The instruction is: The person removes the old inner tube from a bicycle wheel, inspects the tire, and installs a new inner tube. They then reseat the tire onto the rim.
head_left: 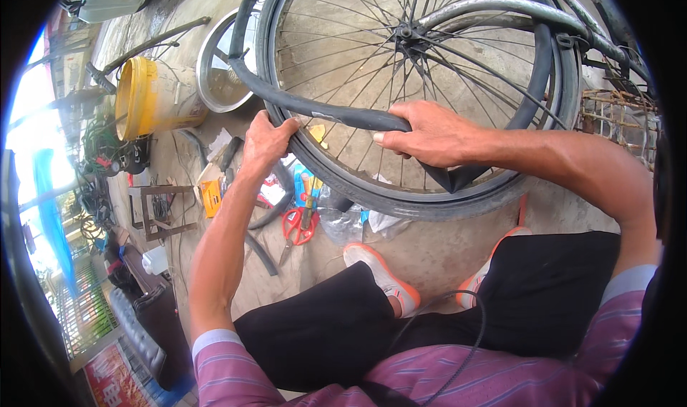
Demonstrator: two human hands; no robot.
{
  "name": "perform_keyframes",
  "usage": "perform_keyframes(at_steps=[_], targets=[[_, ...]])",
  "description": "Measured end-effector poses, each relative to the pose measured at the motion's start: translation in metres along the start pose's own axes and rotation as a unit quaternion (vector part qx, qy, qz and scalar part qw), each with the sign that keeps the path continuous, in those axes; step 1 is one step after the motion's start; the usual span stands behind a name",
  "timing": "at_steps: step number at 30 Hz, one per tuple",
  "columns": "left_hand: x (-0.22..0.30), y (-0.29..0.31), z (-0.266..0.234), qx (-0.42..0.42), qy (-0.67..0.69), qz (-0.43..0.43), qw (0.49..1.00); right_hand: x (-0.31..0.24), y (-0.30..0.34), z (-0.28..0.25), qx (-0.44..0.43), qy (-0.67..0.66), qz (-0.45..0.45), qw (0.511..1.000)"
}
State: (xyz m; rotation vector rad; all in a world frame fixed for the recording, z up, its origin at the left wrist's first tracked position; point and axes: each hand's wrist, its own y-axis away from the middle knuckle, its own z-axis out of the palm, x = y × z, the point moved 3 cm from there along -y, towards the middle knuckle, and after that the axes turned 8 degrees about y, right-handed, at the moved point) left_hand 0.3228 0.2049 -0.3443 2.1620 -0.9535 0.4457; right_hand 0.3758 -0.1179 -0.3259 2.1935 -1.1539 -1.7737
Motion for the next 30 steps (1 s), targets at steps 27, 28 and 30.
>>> perform_keyframes(at_steps=[27, 28, 30], targets=[[0.011, 0.024, 0.003, -0.105, 0.046, -0.036, 0.993, -0.001, 0.009, -0.015, -0.026, -0.066, -0.006, 0.997], [0.004, 0.029, 0.009, -0.119, 0.079, -0.036, 0.989, -0.004, 0.010, -0.013, -0.026, -0.060, -0.015, 0.998], [0.002, 0.045, 0.022, -0.123, 0.062, -0.051, 0.989, -0.006, 0.011, -0.004, -0.018, -0.055, -0.053, 0.997]])
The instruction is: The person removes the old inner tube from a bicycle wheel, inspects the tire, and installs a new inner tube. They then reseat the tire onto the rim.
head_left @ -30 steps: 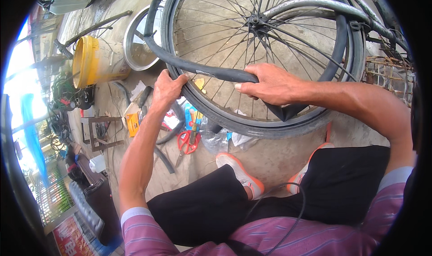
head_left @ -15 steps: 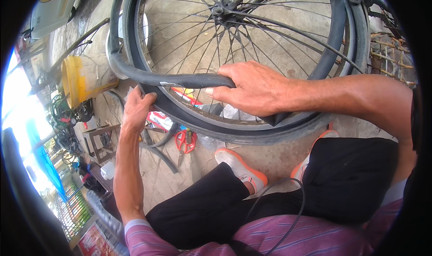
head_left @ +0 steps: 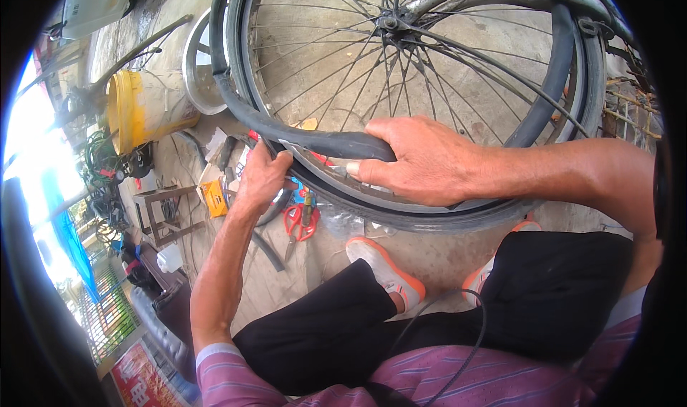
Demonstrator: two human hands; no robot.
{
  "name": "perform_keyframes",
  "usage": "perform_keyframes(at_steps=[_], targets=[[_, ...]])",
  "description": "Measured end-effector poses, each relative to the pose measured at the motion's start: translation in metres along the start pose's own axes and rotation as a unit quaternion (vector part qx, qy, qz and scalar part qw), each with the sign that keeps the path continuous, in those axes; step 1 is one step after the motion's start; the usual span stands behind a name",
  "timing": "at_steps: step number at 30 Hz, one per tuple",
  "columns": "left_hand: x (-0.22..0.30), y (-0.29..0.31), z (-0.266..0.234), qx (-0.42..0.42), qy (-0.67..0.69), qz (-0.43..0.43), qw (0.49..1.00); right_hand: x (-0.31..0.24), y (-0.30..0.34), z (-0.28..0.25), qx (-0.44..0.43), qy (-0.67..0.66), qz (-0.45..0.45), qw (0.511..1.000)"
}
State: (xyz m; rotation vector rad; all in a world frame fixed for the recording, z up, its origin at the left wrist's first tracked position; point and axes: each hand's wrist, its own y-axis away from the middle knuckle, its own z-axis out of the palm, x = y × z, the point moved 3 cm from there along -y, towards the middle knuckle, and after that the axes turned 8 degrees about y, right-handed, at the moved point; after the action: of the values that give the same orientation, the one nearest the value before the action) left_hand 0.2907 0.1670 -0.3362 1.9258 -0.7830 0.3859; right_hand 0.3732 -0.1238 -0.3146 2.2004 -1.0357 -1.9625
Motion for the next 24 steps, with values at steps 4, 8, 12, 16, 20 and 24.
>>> perform_keyframes(at_steps=[4, 8, 12, 16, 20, 24], targets=[[-0.021, 0.047, 0.043, -0.057, 0.072, -0.058, 0.994, -0.007, 0.001, 0.019, -0.030, 0.076, -0.064, 0.995], [-0.032, 0.082, 0.085, -0.102, 0.171, -0.138, 0.970, 0.001, 0.001, 0.041, 0.029, 0.118, -0.200, 0.972], [-0.058, 0.059, 0.073, -0.057, 0.135, -0.152, 0.977, 0.011, 0.005, 0.055, -0.079, 0.148, -0.131, 0.977], [-0.054, 0.022, 0.039, 0.020, 0.192, -0.076, 0.978, 0.024, 0.010, 0.068, -0.075, 0.163, -0.132, 0.975], [-0.036, -0.033, -0.013, 0.118, 0.138, 0.060, 0.981, 0.017, 0.008, 0.067, -0.105, 0.160, -0.129, 0.973], [-0.020, -0.067, -0.040, 0.141, 0.039, 0.112, 0.983, 0.013, 0.012, 0.067, -0.101, 0.143, -0.105, 0.979]])
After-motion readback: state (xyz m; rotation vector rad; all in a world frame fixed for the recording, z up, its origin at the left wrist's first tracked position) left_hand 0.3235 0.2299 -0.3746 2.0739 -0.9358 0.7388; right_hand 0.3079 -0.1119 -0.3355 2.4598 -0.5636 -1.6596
